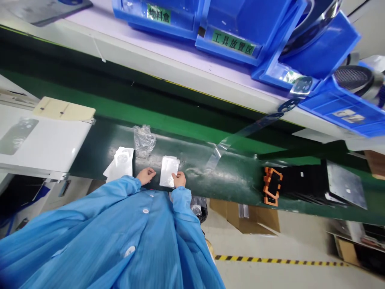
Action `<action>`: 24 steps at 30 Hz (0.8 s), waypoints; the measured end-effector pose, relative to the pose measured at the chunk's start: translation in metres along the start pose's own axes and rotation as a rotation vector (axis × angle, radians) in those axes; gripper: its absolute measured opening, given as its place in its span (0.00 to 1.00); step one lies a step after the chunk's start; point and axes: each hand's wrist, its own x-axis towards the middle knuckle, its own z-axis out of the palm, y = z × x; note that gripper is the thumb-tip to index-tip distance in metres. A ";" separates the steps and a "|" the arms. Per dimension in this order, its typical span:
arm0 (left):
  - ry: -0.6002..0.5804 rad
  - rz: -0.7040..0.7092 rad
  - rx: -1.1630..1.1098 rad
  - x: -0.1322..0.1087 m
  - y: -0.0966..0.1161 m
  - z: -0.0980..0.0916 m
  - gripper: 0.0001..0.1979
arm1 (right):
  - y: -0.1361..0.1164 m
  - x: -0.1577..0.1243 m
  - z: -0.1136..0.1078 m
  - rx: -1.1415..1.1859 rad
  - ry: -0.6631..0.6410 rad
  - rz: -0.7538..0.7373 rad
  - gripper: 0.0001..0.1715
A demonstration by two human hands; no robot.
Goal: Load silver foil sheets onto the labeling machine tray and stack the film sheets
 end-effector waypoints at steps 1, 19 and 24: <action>0.006 0.012 -0.001 0.005 0.007 0.007 0.09 | 0.002 -0.001 -0.002 0.030 0.004 0.008 0.16; 0.070 0.073 -0.155 -0.010 0.035 0.011 0.07 | -0.012 -0.036 -0.027 0.484 -0.142 -0.016 0.28; -0.005 0.270 -0.300 -0.035 0.068 -0.021 0.16 | -0.061 -0.075 -0.023 0.527 -0.299 -0.149 0.26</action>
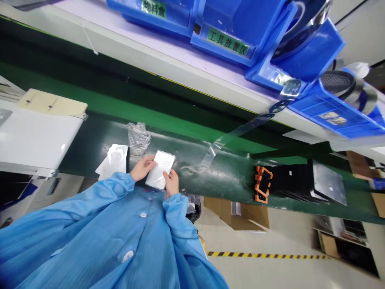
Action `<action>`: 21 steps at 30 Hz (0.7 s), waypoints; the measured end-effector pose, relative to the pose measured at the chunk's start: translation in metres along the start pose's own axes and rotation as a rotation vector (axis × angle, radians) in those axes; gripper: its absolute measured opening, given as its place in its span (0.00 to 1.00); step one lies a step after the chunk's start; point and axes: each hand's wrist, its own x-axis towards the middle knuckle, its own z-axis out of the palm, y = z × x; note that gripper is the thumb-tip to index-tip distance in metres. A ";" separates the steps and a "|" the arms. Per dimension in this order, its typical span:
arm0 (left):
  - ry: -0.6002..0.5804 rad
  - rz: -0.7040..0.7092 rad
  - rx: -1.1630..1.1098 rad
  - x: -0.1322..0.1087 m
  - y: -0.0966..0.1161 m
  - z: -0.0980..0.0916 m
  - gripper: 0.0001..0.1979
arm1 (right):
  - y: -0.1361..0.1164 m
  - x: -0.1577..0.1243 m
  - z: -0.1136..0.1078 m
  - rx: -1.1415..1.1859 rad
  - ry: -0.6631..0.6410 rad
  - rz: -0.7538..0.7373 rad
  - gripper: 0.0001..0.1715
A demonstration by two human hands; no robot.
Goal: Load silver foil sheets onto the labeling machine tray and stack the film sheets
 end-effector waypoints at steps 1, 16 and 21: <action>-0.043 0.031 -0.048 -0.007 0.007 -0.008 0.18 | -0.010 -0.007 0.008 -0.003 -0.056 -0.022 0.27; -0.173 0.015 -0.232 -0.152 -0.018 -0.089 0.22 | -0.055 -0.057 0.070 -0.482 -0.552 -0.110 0.15; -0.099 -0.004 -0.314 -0.156 -0.032 -0.105 0.32 | -0.094 -0.017 0.111 -0.525 -0.628 -0.195 0.17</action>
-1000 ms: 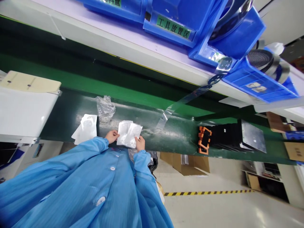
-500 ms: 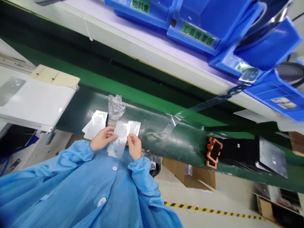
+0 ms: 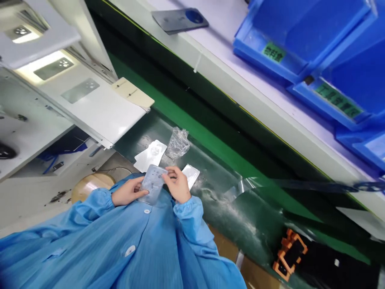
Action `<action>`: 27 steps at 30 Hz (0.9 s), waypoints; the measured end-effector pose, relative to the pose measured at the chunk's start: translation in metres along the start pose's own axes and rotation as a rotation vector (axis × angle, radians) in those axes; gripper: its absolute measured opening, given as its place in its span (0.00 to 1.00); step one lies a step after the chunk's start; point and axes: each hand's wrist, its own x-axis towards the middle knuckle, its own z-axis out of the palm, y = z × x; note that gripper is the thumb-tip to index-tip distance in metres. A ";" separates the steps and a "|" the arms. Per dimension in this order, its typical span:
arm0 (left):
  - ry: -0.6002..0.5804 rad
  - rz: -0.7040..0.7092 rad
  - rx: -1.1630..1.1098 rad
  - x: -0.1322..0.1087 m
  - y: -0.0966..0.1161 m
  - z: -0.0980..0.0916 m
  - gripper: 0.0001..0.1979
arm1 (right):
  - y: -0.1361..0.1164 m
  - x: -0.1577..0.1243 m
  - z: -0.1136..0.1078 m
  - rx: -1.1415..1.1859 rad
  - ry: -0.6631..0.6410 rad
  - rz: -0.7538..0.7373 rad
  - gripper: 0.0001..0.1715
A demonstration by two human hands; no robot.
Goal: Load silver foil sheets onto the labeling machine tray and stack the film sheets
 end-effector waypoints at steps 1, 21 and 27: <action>0.013 0.010 -0.009 0.000 -0.001 -0.004 0.32 | -0.008 0.012 -0.001 -0.035 0.005 -0.020 0.17; 0.170 0.133 -0.195 -0.020 -0.003 -0.060 0.30 | -0.069 0.057 0.030 -0.308 -0.187 -0.119 0.17; 0.117 0.067 -0.090 -0.022 -0.011 -0.058 0.33 | -0.069 0.047 0.027 -0.367 -0.115 -0.111 0.16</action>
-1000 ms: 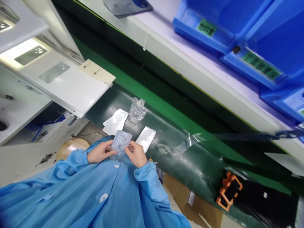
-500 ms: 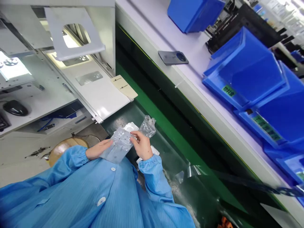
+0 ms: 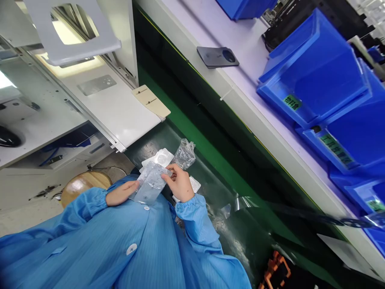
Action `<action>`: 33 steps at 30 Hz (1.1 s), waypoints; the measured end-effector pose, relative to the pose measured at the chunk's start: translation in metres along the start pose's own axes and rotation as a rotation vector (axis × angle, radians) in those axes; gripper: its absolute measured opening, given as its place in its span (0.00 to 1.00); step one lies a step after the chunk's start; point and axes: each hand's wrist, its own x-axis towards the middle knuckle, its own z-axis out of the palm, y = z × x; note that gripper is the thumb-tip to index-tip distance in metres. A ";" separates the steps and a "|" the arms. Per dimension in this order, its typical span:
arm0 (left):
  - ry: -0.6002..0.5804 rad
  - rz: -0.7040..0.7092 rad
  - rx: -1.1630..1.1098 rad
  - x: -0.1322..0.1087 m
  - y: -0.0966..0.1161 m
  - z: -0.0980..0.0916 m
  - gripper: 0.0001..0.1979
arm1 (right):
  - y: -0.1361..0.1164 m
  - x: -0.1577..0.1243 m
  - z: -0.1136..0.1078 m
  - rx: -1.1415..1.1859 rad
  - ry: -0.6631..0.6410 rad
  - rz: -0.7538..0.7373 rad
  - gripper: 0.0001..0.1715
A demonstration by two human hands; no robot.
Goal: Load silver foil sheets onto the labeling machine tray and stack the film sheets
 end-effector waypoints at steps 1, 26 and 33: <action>-0.006 0.008 0.006 0.000 0.002 0.001 0.32 | -0.002 -0.001 -0.002 0.005 -0.003 0.001 0.16; 0.292 0.160 0.047 -0.046 -0.003 -0.049 0.26 | -0.091 0.108 0.027 -0.290 -0.595 -0.337 0.08; 0.214 0.215 0.081 -0.041 0.012 -0.071 0.26 | -0.106 0.133 0.024 -0.147 -0.636 -0.259 0.18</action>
